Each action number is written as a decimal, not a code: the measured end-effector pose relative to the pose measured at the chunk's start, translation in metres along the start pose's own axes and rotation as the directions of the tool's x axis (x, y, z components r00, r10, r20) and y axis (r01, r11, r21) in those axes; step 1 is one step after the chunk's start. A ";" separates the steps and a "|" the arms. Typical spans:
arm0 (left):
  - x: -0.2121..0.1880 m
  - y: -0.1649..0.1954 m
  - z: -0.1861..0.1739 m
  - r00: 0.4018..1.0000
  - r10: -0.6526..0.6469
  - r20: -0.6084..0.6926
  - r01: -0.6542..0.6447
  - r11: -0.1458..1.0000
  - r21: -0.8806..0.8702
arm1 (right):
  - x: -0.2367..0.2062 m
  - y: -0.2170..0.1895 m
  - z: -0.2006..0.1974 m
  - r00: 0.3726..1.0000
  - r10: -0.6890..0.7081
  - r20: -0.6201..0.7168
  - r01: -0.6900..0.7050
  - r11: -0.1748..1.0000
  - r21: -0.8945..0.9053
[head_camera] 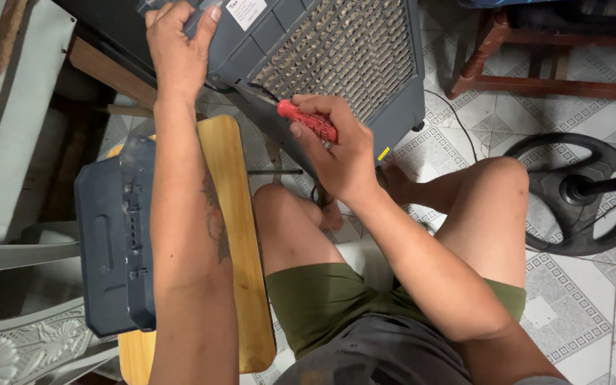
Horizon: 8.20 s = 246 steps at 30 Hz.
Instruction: The person uses a red screwdriver to unscrew and remove the top cover of an evaporative air cooler, sets the cover on a small wooden table, and then works on the internal wiring and components inside the opened unit, manipulating wires and fasteners by hand and with the screwdriver.
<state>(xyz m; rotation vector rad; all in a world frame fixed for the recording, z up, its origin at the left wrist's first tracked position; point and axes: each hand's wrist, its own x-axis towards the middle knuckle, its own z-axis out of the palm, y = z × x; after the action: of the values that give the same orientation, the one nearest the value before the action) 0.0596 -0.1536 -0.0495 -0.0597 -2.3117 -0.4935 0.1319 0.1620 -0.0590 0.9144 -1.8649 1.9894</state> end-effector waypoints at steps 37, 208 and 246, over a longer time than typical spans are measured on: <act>0.000 -0.008 0.001 0.998 0.061 -0.002 -0.061 0.998 0.026 | 0.010 -0.010 0.002 0.986 -0.157 0.050 0.161 0.984 -0.073; -0.120 0.119 0.053 0.515 -0.793 -0.325 0.353 0.542 -0.762 | 0.138 0.043 0.029 0.846 -0.117 0.520 0.417 0.752 -0.510; -0.112 0.100 0.063 0.541 -0.757 -0.368 0.332 0.593 -0.734 | 0.132 0.045 0.033 0.863 -0.140 0.485 0.413 0.750 -0.518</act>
<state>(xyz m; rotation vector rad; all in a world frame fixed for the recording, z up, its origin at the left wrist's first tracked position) 0.1154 -0.0261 -0.1347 0.5458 -1.3262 -1.3457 0.0128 0.0944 -0.0161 1.3733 -2.2078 0.9332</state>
